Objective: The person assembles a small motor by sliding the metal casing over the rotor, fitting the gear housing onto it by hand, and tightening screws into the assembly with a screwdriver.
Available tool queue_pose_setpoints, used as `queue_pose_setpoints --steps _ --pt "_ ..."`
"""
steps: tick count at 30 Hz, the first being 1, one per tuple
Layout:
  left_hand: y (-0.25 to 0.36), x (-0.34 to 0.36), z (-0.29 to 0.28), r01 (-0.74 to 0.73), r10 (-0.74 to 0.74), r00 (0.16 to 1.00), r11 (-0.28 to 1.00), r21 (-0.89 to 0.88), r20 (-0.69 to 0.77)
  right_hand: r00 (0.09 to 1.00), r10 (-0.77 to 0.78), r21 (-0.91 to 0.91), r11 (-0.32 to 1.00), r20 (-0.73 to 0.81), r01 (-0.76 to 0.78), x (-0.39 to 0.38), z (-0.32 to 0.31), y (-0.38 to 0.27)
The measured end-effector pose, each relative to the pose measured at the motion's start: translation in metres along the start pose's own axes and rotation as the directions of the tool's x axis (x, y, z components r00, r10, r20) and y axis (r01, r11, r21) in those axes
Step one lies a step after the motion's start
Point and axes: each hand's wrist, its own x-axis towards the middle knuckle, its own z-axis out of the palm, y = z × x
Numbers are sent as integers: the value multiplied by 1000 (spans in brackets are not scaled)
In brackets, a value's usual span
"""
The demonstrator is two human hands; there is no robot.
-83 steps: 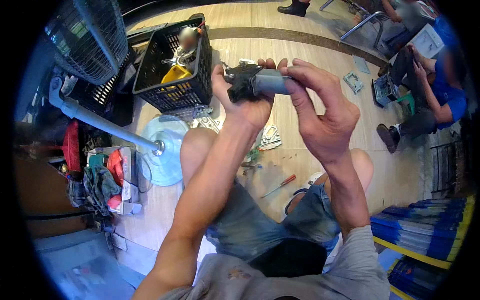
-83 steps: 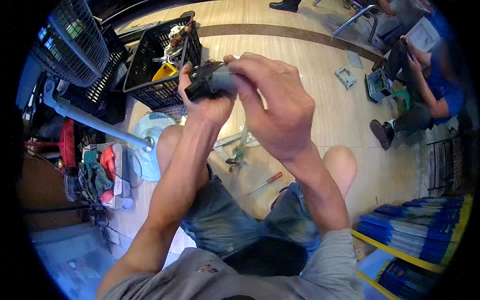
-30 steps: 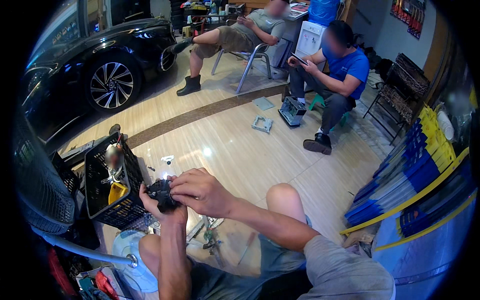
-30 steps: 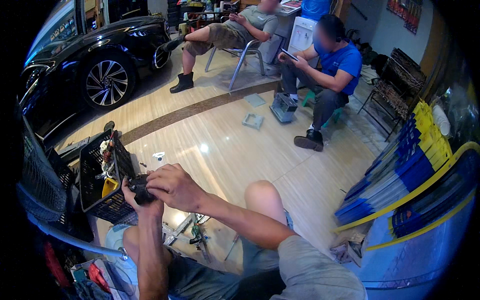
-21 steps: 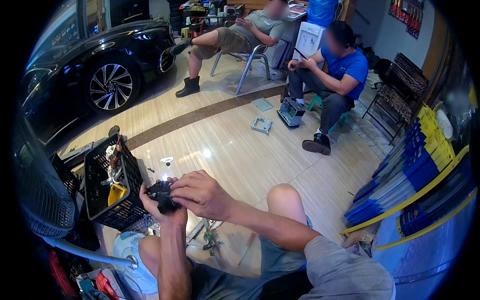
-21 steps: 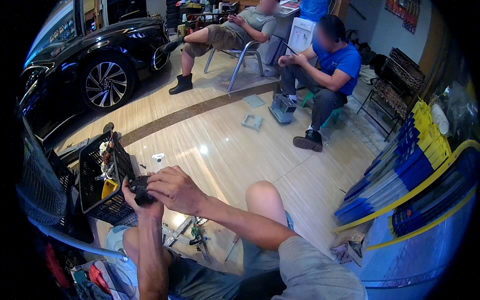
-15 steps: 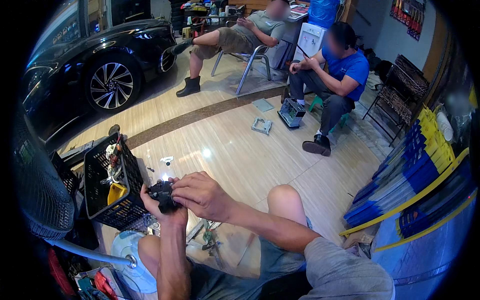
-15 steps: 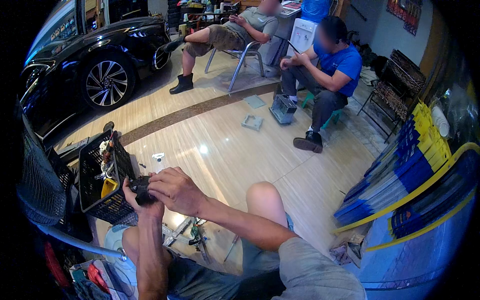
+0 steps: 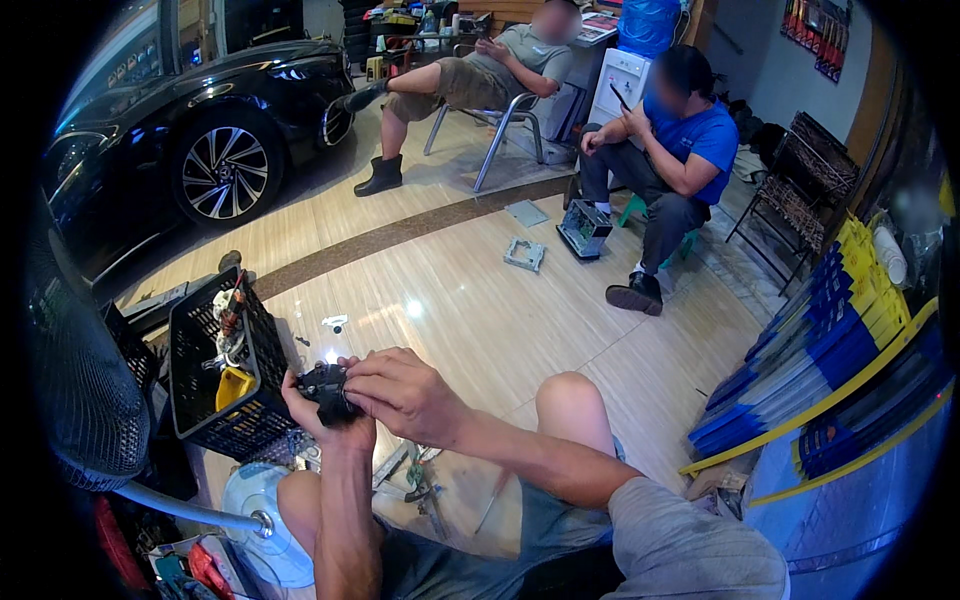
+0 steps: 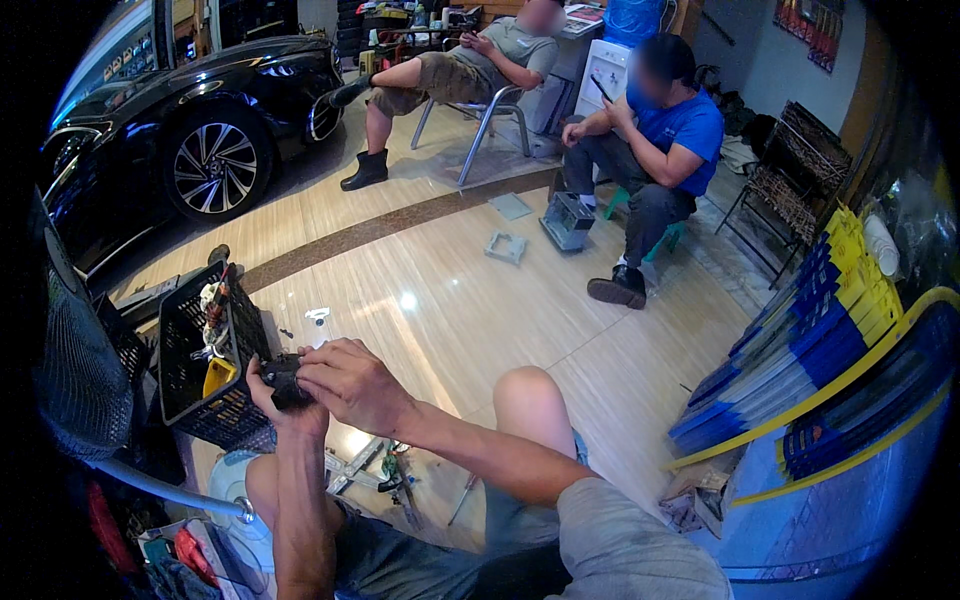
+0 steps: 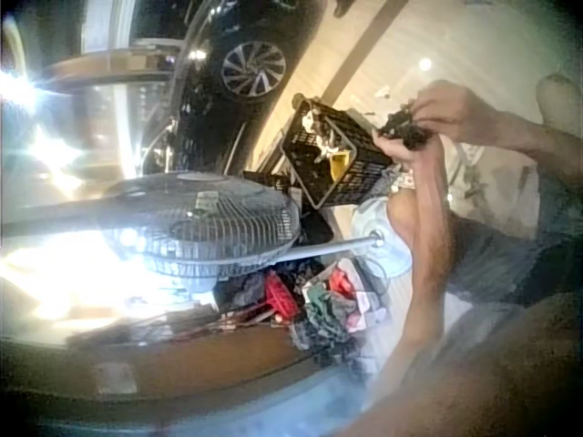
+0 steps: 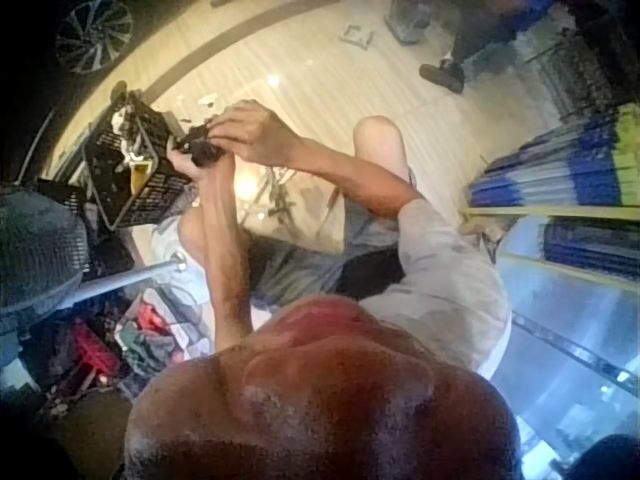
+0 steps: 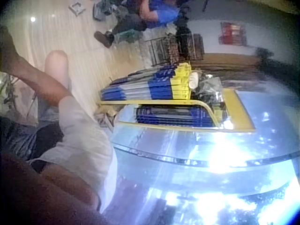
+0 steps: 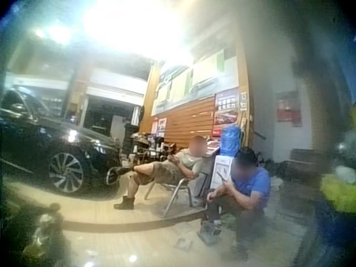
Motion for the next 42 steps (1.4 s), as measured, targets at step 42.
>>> queue_pose_setpoints --steps 42 --pt "-2 -6 7 22 -22 997 1000 2 -79 994 -19 -77 997 -110 10 -4 11 1"
